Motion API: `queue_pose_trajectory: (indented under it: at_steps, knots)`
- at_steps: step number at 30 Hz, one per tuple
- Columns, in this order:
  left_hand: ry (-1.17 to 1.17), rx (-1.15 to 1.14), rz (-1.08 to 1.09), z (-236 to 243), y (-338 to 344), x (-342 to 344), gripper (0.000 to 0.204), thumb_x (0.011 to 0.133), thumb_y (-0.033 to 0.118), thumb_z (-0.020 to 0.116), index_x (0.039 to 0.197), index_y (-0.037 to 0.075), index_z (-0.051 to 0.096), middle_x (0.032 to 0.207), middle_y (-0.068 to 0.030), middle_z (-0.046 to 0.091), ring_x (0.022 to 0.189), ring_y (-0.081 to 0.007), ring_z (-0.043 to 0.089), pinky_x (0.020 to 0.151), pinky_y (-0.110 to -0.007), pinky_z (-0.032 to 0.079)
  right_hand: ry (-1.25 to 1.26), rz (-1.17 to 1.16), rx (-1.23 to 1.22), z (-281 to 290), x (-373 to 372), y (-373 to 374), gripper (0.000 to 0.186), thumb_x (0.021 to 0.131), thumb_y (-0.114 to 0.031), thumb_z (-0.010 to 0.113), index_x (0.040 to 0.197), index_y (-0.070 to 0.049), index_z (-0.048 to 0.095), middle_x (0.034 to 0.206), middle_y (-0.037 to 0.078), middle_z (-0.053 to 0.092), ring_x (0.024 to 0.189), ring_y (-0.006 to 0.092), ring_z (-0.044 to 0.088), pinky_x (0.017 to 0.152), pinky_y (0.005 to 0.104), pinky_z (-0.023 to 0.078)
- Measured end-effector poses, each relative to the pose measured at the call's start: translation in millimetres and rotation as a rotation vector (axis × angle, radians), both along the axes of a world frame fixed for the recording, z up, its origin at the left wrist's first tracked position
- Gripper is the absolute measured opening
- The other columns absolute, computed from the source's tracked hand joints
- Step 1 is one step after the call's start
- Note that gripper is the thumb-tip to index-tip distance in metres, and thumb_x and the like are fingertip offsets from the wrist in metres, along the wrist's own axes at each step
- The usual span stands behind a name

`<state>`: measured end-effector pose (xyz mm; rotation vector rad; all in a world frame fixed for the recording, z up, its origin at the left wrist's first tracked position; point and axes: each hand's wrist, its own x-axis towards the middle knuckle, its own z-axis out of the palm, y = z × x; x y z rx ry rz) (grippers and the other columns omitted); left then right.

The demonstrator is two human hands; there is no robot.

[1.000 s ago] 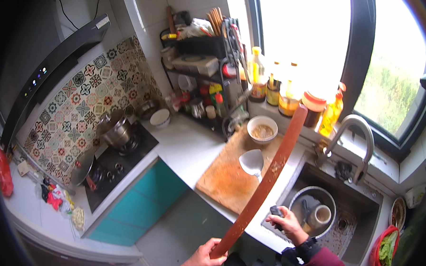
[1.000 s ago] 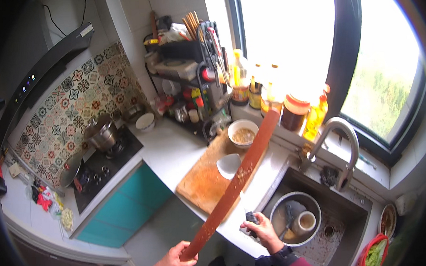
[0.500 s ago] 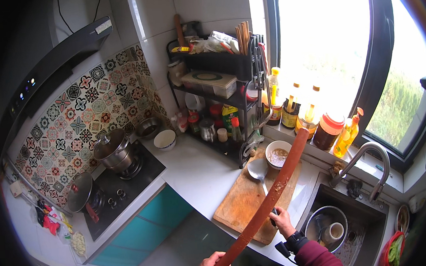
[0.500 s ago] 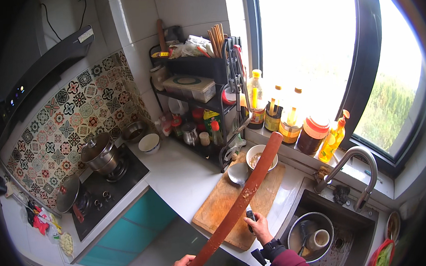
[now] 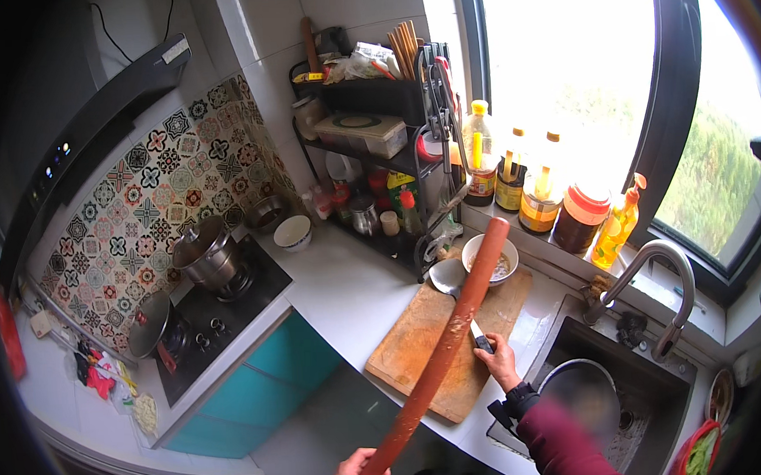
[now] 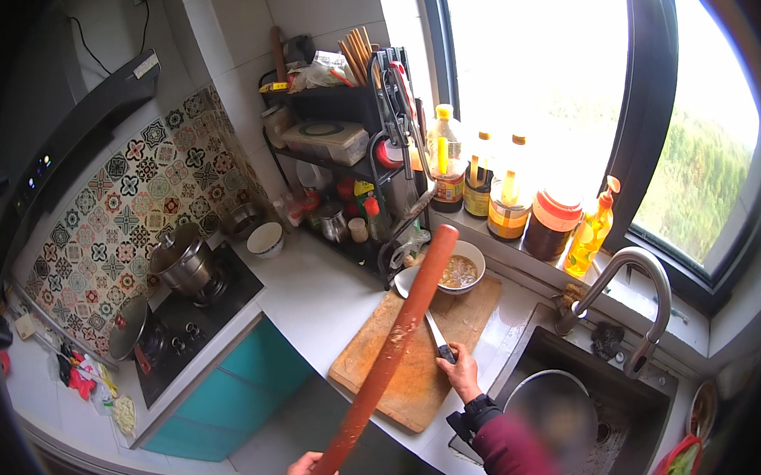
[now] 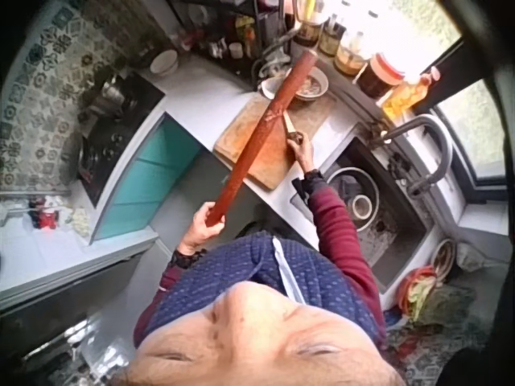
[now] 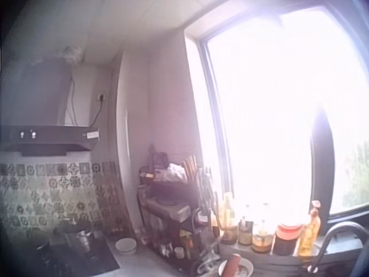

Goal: The person wipes the kitchen countertop, sink area, and stovetop with a blue cloth. They rinse the cloth under running water and continue wiping different sections of the counter and sink. The person also moves a bowl and uses a steel wool pad to scrub the sink.

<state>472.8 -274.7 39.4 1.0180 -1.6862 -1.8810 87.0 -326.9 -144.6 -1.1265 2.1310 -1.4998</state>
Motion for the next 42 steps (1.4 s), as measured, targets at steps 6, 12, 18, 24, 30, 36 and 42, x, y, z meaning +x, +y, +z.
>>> queue_pose_trajectory:
  at_steps: [6,12,18,24,30,36,42]
  knots:
    - [-0.038,0.004,0.057,10.1,-2.7,22.2,0.041,0.079,0.003,0.07,0.115,0.006,0.051,0.089,0.0015,0.06,0.079,-0.0081,0.058,0.071,-0.023,0.048,0.557,0.064,0.158,61.5,-26.1,0.8,0.042,0.069,-0.015,0.077,0.109,-0.012,0.063,0.104,0.012,0.059,0.098,0.0348,0.055,0.087,0.0424,0.047]
    - [-0.022,0.056,0.01,-5.9,-86.2,47.6,0.042,0.079,0.004,0.07,0.116,0.006,0.051,0.087,0.0012,0.059,0.074,-0.0072,0.057,0.065,-0.022,0.047,0.902,-0.172,-0.422,334.1,-126.9,-111.2,0.012,0.087,-0.014,0.066,0.092,-0.004,0.065,0.084,0.013,0.066,0.077,0.0345,0.062,0.066,0.0403,0.05]
    - [-0.091,-0.083,-0.102,-10.1,-189.8,76.2,0.043,0.079,0.009,0.07,0.117,0.003,0.052,0.085,-0.002,0.063,0.077,-0.012,0.061,0.07,-0.028,0.05,1.256,-0.001,-0.271,530.3,-152.7,-290.4,0.03,0.094,-0.023,0.058,0.12,-0.007,0.062,0.116,0.013,0.064,0.11,0.0298,0.059,0.093,0.0379,0.047]
    - [-0.082,-0.112,-0.135,-15.3,-251.3,87.1,0.044,0.078,0.013,0.071,0.117,0.002,0.053,0.083,-0.0035,0.063,0.077,-0.0129,0.061,0.071,-0.029,0.05,0.805,0.302,0.038,554.8,-184.1,-363.5,0.022,0.094,-0.016,0.062,0.112,-0.006,0.066,0.106,0.012,0.066,0.101,0.0202,0.064,0.09,0.0338,0.052]
    - [-0.066,-0.062,-0.127,-20.9,-283.2,79.1,0.041,0.079,0.012,0.07,0.115,0.002,0.054,0.084,-0.0028,0.062,0.077,-0.0126,0.06,0.071,-0.029,0.049,0.677,0.316,-0.011,571.1,-202.6,-365.4,0.031,0.095,-0.021,0.059,0.121,-0.006,0.061,0.113,0.005,0.064,0.106,0.0168,0.059,0.089,0.0319,0.05]
    - [-0.19,-0.001,-0.204,-2.1,-310.8,79.3,0.041,0.079,0.006,0.069,0.117,0.003,0.054,0.088,-0.0025,0.063,0.08,-0.0117,0.061,0.074,-0.027,0.05,0.833,0.186,-0.167,583.4,-190.6,-267.9,0.034,0.098,-0.028,0.049,0.125,-0.008,0.057,0.12,0.003,0.058,0.11,0.0152,0.054,0.091,0.0328,0.042]
    - [-0.278,0.147,-0.282,6.6,-314.5,89.1,0.049,0.073,0.003,0.074,0.115,0.002,0.05,0.087,-0.0054,0.062,0.076,-0.0115,0.06,0.068,-0.026,0.05,0.93,-0.054,-0.168,524.5,-90.9,-99.6,0.027,0.098,-0.024,0.047,0.118,-0.007,0.055,0.104,-0.001,0.057,0.094,0.0107,0.054,0.079,0.0279,0.043]
